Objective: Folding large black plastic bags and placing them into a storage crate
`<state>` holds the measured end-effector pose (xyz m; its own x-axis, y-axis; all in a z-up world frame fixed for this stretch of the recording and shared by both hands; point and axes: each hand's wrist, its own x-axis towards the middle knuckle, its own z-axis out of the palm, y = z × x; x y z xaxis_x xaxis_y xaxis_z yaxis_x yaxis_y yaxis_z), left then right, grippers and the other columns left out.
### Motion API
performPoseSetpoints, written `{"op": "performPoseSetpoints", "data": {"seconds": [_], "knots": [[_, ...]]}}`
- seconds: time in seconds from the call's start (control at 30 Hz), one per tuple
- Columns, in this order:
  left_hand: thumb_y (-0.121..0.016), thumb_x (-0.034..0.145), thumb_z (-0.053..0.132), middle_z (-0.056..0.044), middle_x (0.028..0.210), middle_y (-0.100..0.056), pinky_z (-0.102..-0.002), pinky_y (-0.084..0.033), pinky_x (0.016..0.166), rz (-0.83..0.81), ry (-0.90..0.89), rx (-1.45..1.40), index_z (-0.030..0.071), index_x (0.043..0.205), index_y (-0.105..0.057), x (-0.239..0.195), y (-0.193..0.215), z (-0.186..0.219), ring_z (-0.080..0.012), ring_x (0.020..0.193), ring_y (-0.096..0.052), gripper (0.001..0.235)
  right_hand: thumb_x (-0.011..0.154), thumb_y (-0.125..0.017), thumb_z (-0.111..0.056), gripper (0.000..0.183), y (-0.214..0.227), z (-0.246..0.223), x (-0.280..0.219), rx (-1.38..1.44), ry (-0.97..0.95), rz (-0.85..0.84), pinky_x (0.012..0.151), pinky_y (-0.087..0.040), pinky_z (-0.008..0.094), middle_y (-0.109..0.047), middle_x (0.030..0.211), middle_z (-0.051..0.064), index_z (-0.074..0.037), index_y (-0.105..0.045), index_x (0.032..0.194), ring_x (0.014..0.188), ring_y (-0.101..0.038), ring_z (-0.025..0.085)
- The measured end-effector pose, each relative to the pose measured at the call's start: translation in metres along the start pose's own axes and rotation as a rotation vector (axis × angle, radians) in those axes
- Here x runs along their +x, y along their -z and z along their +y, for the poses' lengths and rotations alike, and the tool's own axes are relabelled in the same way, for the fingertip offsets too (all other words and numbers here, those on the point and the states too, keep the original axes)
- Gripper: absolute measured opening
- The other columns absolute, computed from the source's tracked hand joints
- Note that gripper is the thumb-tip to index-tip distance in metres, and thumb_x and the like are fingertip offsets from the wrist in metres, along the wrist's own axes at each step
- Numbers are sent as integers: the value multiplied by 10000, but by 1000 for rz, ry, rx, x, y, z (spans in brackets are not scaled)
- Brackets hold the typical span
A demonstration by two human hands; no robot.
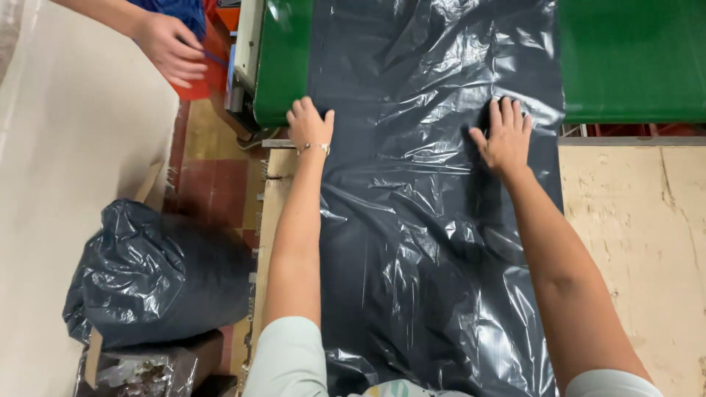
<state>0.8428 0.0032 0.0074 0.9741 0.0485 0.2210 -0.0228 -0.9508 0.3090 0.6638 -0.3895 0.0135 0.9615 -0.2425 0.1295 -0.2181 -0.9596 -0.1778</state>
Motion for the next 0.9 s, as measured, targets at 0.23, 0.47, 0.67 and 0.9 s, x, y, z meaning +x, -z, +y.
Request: {"op": "performPoseSetpoints", "data": {"seconds": [0.23, 0.47, 0.67, 0.9], "knots": [[-792, 752, 422, -98, 1046, -604, -532, -589, 749, 64, 42, -86, 146, 1017, -601, 75, -55, -9, -378, 996, -604, 428, 855, -848, -469, 690, -46, 114, 58, -110, -367, 404, 879, -450, 617, -561, 1271, 215, -62, -559, 1333, 1150, -519, 442], [-592, 897, 147, -80, 936, -543, -600, -522, 581, 66, 23, -224, 230, 796, -565, 82, -46, -2, -444, 654, -650, 133, 727, -836, -299, 173, -48, 192, 53, 280, -661, 409, 719, -574, 374, -806, 850, -23, -243, -783, 882, 807, -764, 198], [-582, 935, 137, 59, 731, -630, -331, -514, 533, 27, 137, -524, 213, 759, -436, 77, -30, 2, -169, 422, -758, 241, 925, -584, -79, 167, 3, 147, 67, 837, -915, 410, 307, -554, 280, -694, 770, 25, -223, -501, 902, 512, -831, 109], [-557, 906, 83, 56, 656, -494, -256, -410, 439, 187, 112, -723, 187, 771, -460, 73, -52, -11, -178, 586, -883, 196, 963, -793, -163, 157, -56, 178, 101, 675, -220, 740, 631, -564, 328, -718, 827, 33, -81, -674, 902, 766, -610, 107]]}}
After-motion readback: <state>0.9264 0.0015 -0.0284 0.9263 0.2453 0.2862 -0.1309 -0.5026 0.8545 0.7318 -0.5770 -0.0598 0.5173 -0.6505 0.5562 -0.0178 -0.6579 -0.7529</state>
